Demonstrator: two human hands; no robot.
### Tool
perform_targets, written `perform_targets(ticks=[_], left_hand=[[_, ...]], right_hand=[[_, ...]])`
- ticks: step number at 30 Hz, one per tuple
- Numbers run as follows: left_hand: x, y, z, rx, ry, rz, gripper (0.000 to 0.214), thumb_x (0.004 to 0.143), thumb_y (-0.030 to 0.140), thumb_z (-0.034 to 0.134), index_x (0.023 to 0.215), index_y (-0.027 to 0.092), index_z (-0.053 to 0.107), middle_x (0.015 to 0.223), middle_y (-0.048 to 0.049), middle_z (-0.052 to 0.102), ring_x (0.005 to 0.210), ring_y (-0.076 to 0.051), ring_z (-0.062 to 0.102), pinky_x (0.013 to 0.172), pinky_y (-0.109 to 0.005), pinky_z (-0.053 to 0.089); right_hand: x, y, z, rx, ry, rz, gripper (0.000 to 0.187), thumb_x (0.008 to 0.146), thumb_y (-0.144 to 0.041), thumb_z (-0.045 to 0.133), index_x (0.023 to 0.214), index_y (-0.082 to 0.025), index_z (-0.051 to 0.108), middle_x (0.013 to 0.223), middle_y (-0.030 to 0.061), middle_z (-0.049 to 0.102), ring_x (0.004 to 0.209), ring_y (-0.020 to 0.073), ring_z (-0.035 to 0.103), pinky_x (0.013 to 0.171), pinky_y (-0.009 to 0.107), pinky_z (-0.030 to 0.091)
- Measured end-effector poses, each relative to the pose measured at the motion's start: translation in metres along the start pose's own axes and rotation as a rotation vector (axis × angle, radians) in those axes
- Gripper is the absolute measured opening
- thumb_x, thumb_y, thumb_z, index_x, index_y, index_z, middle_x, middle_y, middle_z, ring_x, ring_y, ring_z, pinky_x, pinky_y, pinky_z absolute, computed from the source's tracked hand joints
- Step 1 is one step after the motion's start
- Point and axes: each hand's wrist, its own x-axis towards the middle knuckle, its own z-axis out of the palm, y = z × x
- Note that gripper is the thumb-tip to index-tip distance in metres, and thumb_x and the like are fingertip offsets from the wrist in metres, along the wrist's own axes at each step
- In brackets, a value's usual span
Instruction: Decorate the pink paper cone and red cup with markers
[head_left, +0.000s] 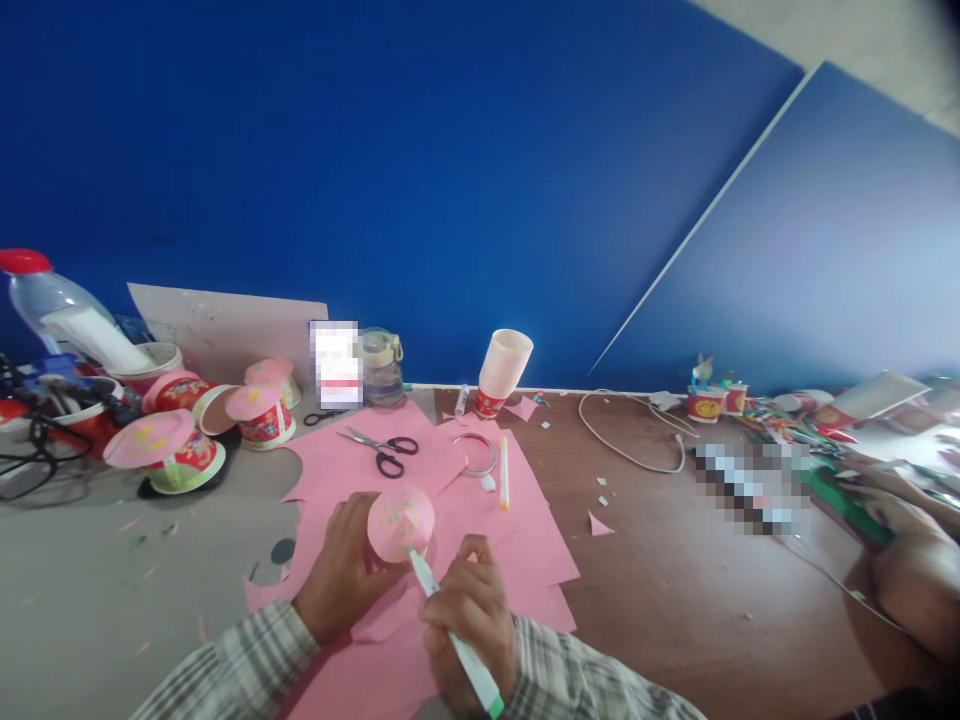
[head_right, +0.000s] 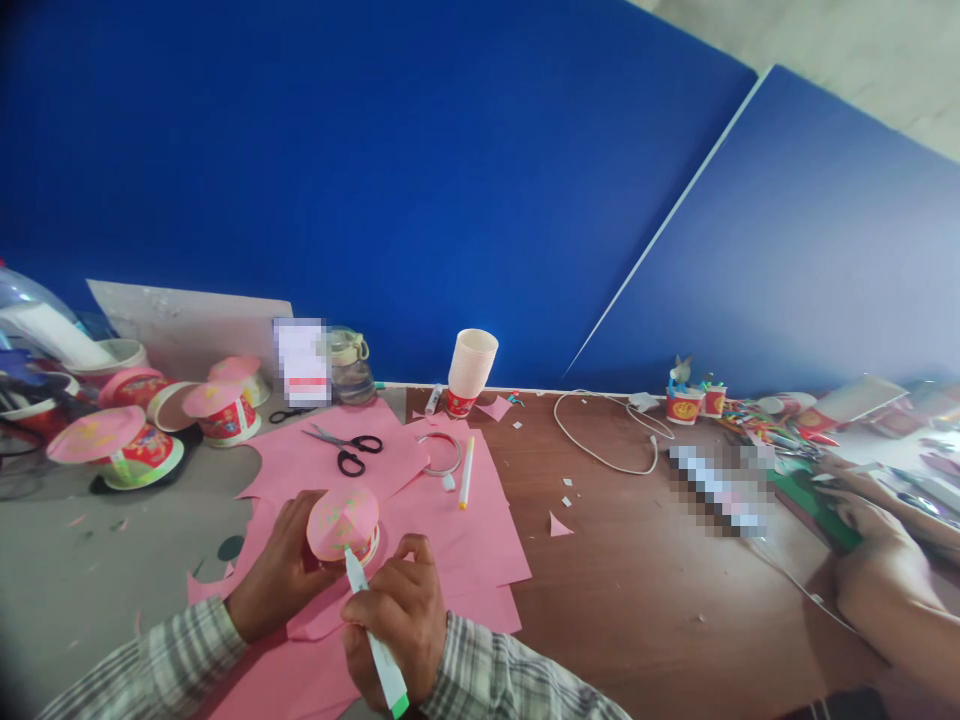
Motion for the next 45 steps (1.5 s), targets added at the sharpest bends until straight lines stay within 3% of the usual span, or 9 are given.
perform_targets(ticks=[3,13,18,26,45], left_hand=[[0.0,0.001,-0.001,0.002,-0.008,-0.005,0.05,0.047,0.044,0.07,0.091,0.027,0.051,0.085,-0.0016,0.057,0.076,-0.026,0.053,0.066,-0.039,0.045],[-0.001,0.001,-0.001,-0.001,0.001,-0.015,0.048,0.049,0.044,0.07,0.091,0.028,0.052,0.083,-0.0006,0.058,0.075,-0.025,0.053,0.065,-0.039,0.046],[-0.001,0.001,0.0,-0.03,0.012,-0.037,0.05,0.047,0.046,0.071,0.09,0.028,0.052,0.083,-0.0012,0.057,0.075,-0.026,0.053,0.064,-0.039,0.045],[-0.002,-0.003,0.002,-0.031,0.018,-0.016,0.051,0.047,0.043,0.073,0.091,0.029,0.051,0.086,-0.0021,0.058,0.078,-0.027,0.054,0.066,-0.041,0.046],[-0.001,0.001,0.0,-0.004,0.008,-0.047,0.051,0.046,0.044,0.073,0.09,0.026,0.053,0.083,-0.0011,0.058,0.075,-0.025,0.053,0.064,-0.039,0.047]], right_hand=[[0.0,0.001,0.0,0.058,0.014,0.055,0.015,0.081,-0.02,0.053,0.067,-0.022,0.058,0.048,-0.0082,0.05,0.044,0.0085,0.045,0.065,0.031,0.044],[-0.004,0.002,0.0,0.068,-0.015,0.036,0.018,0.083,-0.024,0.051,0.067,-0.021,0.058,0.051,-0.0075,0.051,0.044,0.0091,0.046,0.067,0.033,0.045],[-0.002,0.002,0.001,0.068,0.04,0.058,0.02,0.084,-0.026,0.051,0.066,-0.021,0.058,0.049,-0.0087,0.048,0.043,0.0084,0.046,0.066,0.032,0.045],[0.012,-0.005,-0.001,0.01,0.069,-0.003,0.026,0.085,-0.021,0.047,0.06,-0.02,0.055,0.045,-0.0088,0.048,0.04,0.0073,0.043,0.063,0.028,0.045],[-0.002,0.002,0.002,0.042,0.051,0.057,0.02,0.082,-0.022,0.052,0.063,-0.021,0.057,0.048,-0.0088,0.047,0.042,0.0082,0.044,0.067,0.032,0.045]])
